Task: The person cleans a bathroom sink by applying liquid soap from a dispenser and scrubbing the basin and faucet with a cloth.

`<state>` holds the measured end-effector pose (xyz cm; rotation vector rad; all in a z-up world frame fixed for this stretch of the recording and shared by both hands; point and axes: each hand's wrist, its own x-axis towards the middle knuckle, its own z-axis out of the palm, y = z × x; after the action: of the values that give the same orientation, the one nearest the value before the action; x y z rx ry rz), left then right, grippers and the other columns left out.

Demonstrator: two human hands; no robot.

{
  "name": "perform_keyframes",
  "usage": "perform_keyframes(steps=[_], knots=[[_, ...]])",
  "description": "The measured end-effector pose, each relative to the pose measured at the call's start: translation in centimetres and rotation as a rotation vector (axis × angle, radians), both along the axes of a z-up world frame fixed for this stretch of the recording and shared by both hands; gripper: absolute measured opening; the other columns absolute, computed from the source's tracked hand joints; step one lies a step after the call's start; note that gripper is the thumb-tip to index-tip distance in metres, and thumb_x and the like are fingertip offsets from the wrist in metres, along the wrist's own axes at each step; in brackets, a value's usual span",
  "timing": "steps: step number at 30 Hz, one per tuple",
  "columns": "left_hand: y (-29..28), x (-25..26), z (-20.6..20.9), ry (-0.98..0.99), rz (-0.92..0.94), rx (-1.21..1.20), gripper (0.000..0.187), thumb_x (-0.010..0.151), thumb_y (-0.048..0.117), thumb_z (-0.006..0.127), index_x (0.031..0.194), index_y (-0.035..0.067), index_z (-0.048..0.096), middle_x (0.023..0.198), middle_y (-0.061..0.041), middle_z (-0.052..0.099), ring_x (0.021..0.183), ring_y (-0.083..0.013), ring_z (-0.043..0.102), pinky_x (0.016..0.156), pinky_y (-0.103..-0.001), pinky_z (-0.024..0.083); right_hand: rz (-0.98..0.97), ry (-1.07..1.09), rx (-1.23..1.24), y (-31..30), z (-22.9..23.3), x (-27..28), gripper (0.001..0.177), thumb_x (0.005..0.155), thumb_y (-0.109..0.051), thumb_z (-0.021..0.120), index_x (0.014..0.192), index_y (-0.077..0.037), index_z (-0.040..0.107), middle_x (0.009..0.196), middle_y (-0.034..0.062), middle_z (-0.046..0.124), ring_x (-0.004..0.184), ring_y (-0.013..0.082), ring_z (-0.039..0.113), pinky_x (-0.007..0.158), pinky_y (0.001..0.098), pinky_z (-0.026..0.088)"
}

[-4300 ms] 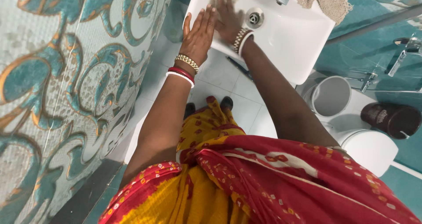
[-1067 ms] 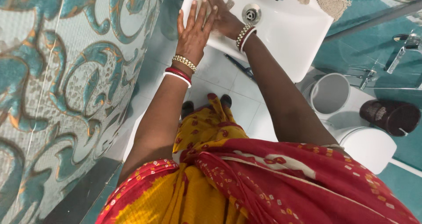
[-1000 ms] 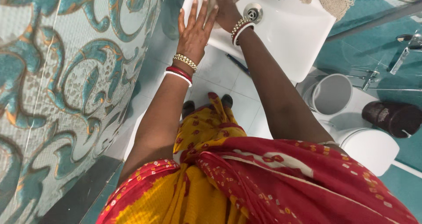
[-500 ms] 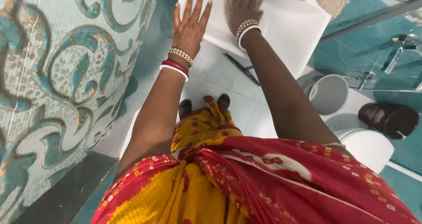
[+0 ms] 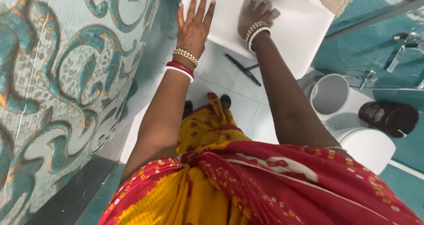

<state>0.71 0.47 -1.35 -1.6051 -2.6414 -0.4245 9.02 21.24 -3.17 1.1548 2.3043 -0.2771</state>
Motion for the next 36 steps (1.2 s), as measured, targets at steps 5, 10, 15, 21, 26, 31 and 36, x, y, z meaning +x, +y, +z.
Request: perform_keyframes(steps=[5, 10, 15, 21, 26, 31, 36], knots=[[0.0, -0.1, -0.6, 0.051, 0.001, 0.012, 0.104, 0.076, -0.017, 0.068, 0.167, 0.017, 0.03, 0.172, -0.01, 0.023, 0.156, -0.0346, 0.028, 0.125, -0.061, 0.015, 0.404, 0.558, -0.07, -0.1, -8.2, -5.8, 0.073, 0.098, -0.038, 0.062, 0.152, -0.003, 0.028, 0.159, 0.0257, 0.03, 0.149, 0.0469, 0.027, 0.113, 0.0729, 0.031], [-0.5, -0.1, 0.0, -0.04, -0.03, 0.03, 0.103, 0.076, -0.008, 0.076, 0.165, 0.014, 0.029, 0.171, -0.013, 0.024, 0.155, -0.0365, 0.028, 0.125, -0.063, 0.015, 0.318, 0.439, -0.097, 0.8, -5.8, -2.2, 0.078, 0.101, -0.042, 0.062, 0.159, -0.011, 0.022, 0.165, 0.0203, 0.023, 0.154, 0.0427, 0.024, 0.113, 0.0768, 0.026], [0.0, -0.1, -0.3, 0.039, -0.007, 0.009, 0.109, 0.075, -0.009, 0.076, 0.168, 0.016, 0.024, 0.171, -0.011, 0.022, 0.154, -0.0348, 0.029, 0.125, -0.062, 0.014, 0.064, -0.032, -0.08, 2.9, 1.5, 7.1, 0.084, 0.096, -0.029, 0.053, 0.165, -0.02, 0.005, 0.171, 0.0179, -0.005, 0.156, 0.0471, -0.001, 0.116, 0.0784, 0.011], [-0.2, -0.1, -0.3, 0.018, -0.023, 0.008, 0.109, 0.076, -0.008, 0.075, 0.169, 0.017, 0.023, 0.171, -0.011, 0.021, 0.154, -0.0346, 0.028, 0.124, -0.063, 0.015, 0.121, 0.116, 0.097, 3.4, -4.7, 7.9, 0.065, 0.113, -0.031, 0.046, 0.163, -0.007, 0.013, 0.169, 0.0334, 0.006, 0.157, 0.0525, 0.008, 0.121, 0.0825, 0.011], [-0.2, -0.1, -0.4, 0.069, -0.018, -0.025, 0.106, 0.077, -0.013, 0.069, 0.168, 0.019, 0.024, 0.174, -0.01, 0.02, 0.156, -0.0331, 0.029, 0.125, -0.062, 0.018, 0.389, 0.235, -0.023, 0.2, -6.9, -1.8, 0.09, 0.097, -0.043, 0.054, 0.163, -0.006, 0.006, 0.171, 0.0201, 0.005, 0.154, 0.0534, 0.002, 0.112, 0.0823, 0.01], [0.0, -0.4, -0.4, 0.061, -0.035, 0.041, 0.105, 0.079, -0.017, 0.064, 0.169, 0.019, 0.023, 0.174, -0.013, 0.018, 0.156, -0.0353, 0.029, 0.124, -0.063, 0.019, 0.479, 0.542, -0.449, -1.4, -5.9, 0.5, 0.064, 0.108, -0.038, 0.047, 0.165, -0.014, 0.029, 0.166, 0.0238, 0.022, 0.154, 0.047, 0.017, 0.119, 0.0714, 0.007], [-0.3, -0.2, 1.1, 0.004, -0.043, 0.003, 0.11, 0.075, -0.02, 0.062, 0.17, 0.019, 0.022, 0.172, -0.013, 0.018, 0.155, -0.0366, 0.03, 0.122, -0.064, 0.02, 0.834, 0.156, -0.251, 3.6, -3.0, 10.4, 0.03, 0.112, -0.028, 0.041, 0.13, -0.011, 0.057, 0.173, 0.0136, 0.035, 0.15, 0.0317, 0.046, 0.125, 0.0563, 0.035]])
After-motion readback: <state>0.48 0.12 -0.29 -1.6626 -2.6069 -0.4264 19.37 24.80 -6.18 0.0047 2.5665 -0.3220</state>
